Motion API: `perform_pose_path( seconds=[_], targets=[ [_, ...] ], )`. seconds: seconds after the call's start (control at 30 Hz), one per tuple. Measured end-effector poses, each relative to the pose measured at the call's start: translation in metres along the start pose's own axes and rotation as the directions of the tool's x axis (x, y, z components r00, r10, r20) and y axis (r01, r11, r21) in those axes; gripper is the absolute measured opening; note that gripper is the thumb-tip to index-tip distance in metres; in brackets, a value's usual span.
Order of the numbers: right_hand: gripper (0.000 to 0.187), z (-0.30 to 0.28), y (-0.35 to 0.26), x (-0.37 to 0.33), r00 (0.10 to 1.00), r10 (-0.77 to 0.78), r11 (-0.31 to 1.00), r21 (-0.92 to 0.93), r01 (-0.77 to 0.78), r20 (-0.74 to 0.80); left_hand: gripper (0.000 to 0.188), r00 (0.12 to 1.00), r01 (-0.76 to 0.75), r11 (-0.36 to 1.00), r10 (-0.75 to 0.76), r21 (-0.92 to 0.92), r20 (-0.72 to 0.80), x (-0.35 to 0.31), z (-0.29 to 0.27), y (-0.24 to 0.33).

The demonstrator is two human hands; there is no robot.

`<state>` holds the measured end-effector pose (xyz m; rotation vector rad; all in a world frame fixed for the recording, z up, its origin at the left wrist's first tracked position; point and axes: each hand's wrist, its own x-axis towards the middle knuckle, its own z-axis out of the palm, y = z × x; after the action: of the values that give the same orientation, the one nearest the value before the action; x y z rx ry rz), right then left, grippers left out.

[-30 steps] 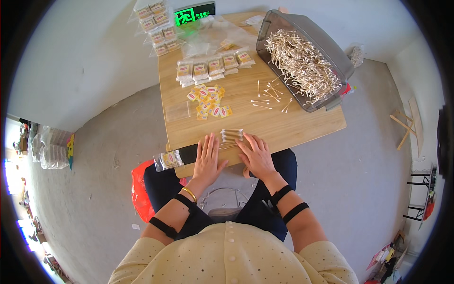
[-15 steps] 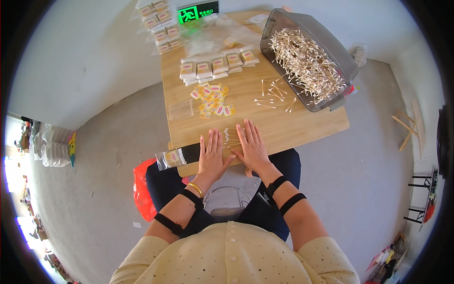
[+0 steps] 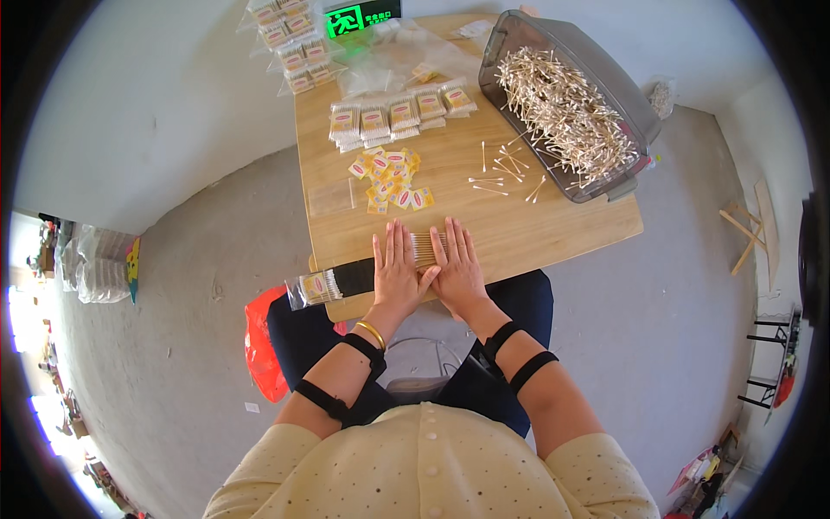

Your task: The person is counting cotton swabs, arranging them into small groups, and placing them into clear plastic packaging packets on a wooden table.

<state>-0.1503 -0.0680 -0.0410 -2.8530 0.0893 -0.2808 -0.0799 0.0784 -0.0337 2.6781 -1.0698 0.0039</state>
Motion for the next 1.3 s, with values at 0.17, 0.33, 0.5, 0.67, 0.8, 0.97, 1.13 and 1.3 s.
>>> perform_pose_path(
  seconds=[0.17, 0.33, 0.5, 0.67, 0.8, 0.97, 1.13, 1.3],
  targets=[
    [0.082, -0.005, -0.001, 0.000, 1.000, 0.010, 1.000, 0.029, -0.010, 0.009, 0.096, 0.999, 0.001, 1.000, -0.001, -0.004, 0.053, 0.001, -0.001, -0.005],
    [0.068, -0.032, -0.001, -0.010, 0.996, 0.054, 0.966, 0.258, -0.033, -0.073, 0.087, 0.999, -0.036, 0.975, 0.039, -0.221, 0.013, -0.006, -0.015, -0.026],
    [0.040, -0.029, -0.005, -0.025, 0.998, 0.022, 0.966, 0.259, -0.006, -0.061, 0.085, 0.994, -0.095, 0.968, 0.078, -0.231, -0.081, -0.011, -0.019, -0.028],
    [0.030, -0.030, -0.013, -0.018, 0.996, 0.004, 0.965, 0.261, 0.020, -0.094, 0.084, 0.994, -0.090, 0.944, 0.068, -0.317, -0.080, -0.010, -0.021, -0.030],
    [0.029, -0.029, -0.012, -0.017, 0.996, -0.010, 0.969, 0.244, 0.032, -0.090, 0.084, 0.995, -0.084, 0.943, 0.059, -0.321, -0.085, -0.009, -0.023, -0.028],
    [0.031, -0.028, -0.013, -0.010, 0.996, -0.002, 0.969, 0.245, 0.025, -0.093, 0.085, 0.995, -0.071, 0.946, 0.045, -0.316, -0.087, -0.011, -0.023, -0.030],
    [0.033, -0.029, -0.011, -0.004, 0.996, -0.007, 0.981, 0.195, 0.025, -0.093, 0.088, 0.996, -0.065, 0.947, 0.043, -0.314, -0.077, -0.009, -0.024, -0.029],
    [0.033, -0.029, -0.010, -0.003, 0.996, -0.008, 0.979, 0.201, 0.026, -0.086, 0.088, 0.996, -0.055, 0.947, 0.032, -0.315, -0.078, -0.009, -0.024, -0.028]
  ],
)
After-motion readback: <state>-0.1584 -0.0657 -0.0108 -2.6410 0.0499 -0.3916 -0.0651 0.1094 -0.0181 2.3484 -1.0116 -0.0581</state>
